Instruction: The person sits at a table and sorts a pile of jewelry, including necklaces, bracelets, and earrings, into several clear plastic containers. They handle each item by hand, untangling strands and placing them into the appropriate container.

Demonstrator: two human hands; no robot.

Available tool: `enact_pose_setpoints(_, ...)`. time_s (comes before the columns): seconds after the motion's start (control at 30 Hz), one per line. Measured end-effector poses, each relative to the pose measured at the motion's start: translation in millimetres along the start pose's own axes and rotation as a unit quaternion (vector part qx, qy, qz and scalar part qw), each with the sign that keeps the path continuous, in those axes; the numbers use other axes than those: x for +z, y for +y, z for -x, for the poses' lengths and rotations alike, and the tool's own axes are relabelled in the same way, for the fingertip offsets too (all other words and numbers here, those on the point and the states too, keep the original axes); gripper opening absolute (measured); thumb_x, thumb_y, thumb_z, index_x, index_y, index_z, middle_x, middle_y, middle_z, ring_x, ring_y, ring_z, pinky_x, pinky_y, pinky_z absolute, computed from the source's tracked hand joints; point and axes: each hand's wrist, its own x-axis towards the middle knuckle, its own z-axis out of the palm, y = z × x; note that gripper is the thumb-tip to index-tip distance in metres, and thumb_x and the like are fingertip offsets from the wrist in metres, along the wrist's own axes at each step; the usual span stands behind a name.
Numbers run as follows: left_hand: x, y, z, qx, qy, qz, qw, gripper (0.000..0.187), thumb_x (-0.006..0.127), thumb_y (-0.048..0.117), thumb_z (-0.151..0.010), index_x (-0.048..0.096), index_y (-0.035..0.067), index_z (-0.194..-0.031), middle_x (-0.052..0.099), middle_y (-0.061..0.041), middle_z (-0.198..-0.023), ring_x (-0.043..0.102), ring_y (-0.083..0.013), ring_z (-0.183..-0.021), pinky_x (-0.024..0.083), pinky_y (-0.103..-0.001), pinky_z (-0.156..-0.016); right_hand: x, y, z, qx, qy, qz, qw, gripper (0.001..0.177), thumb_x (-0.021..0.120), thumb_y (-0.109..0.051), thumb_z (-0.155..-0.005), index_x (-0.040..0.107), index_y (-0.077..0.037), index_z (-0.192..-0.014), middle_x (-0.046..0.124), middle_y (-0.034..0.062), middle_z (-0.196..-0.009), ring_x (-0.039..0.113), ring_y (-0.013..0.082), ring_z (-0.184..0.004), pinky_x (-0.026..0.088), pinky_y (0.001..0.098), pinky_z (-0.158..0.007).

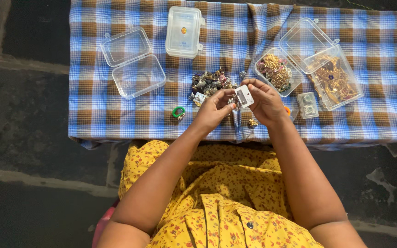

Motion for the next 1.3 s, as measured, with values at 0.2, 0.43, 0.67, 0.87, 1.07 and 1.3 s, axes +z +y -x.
enact_pose_setpoints(0.2,1,-2,1,-0.028,-0.006,0.078,0.997,0.036,0.065,0.01,-0.099,0.059,-0.004,-0.133,0.071,-0.011,-0.117,0.071,-0.0194,-0.105,0.06,-0.036,-0.093,5,-4,2,0.023,0.018,0.031,0.999,0.027,0.06,-0.017,-0.107,0.066,0.003,-0.125,0.074,0.0086,-0.104,0.072,0.0155,-0.093,0.059,0.0307,-0.085)
enact_pose_setpoints(0.43,0,-3,-1,-0.058,-0.019,0.147,0.987,0.033,0.057,0.01,-0.102,0.059,-0.003,-0.133,0.072,-0.013,-0.117,0.074,-0.0202,-0.105,0.063,-0.033,-0.091,8,-10,5,0.023,0.006,0.057,0.998,0.036,0.066,-0.017,-0.103,0.066,0.005,-0.132,0.074,0.0104,-0.108,0.071,0.017,-0.097,0.058,0.0337,-0.089)
enact_pose_setpoints(0.67,-2,-5,0,-0.069,-0.008,0.126,0.99,0.022,0.06,0.014,-0.103,0.066,-0.001,-0.118,0.073,-0.011,-0.112,0.073,-0.0177,-0.104,0.061,-0.034,-0.09,14,-15,6,0.009,0.015,0.073,0.997,0.036,0.07,-0.012,-0.101,0.066,0.003,-0.133,0.073,0.0095,-0.11,0.07,0.0166,-0.099,0.058,0.0358,-0.088)
enact_pose_setpoints(0.87,-3,-5,-1,-0.053,0.014,0.156,0.986,0.012,0.06,0.013,-0.105,0.066,0.004,-0.109,0.07,-0.006,-0.106,0.069,-0.0151,-0.099,0.062,-0.038,-0.093,2,-41,15,-0.069,0.233,0.364,0.899,0.024,0.066,-0.013,-0.097,0.07,-0.005,-0.119,0.073,0.007,-0.101,0.069,0.0148,-0.09,0.061,0.032,-0.079)
enact_pose_setpoints(1.07,-5,-5,-3,-0.071,0.04,0.161,0.984,0.014,0.052,0.015,-0.106,0.063,0.007,-0.109,0.072,-0.005,-0.106,0.07,-0.0149,-0.098,0.063,-0.04,-0.092,-81,-74,21,-0.297,0.394,0.403,0.771,0.016,0.071,-0.003,-0.102,0.07,-0.003,-0.118,0.072,0.0128,-0.116,0.072,0.0154,-0.105,0.066,0.0259,-0.094)
enact_pose_setpoints(1.3,-2,-1,-1,-0.078,0.04,0.17,0.981,0.014,0.05,0.016,-0.107,0.059,0.008,-0.112,0.074,-0.008,-0.106,0.076,-0.0186,-0.095,0.062,-0.038,-0.08,-144,-72,10,-0.316,0.376,0.241,0.837,0.066,0.072,0.009,-0.093,0.042,-0.002,-0.151,0.054,0.0134,-0.145,0.059,0.0208,-0.123,0.061,0.0322,-0.106)
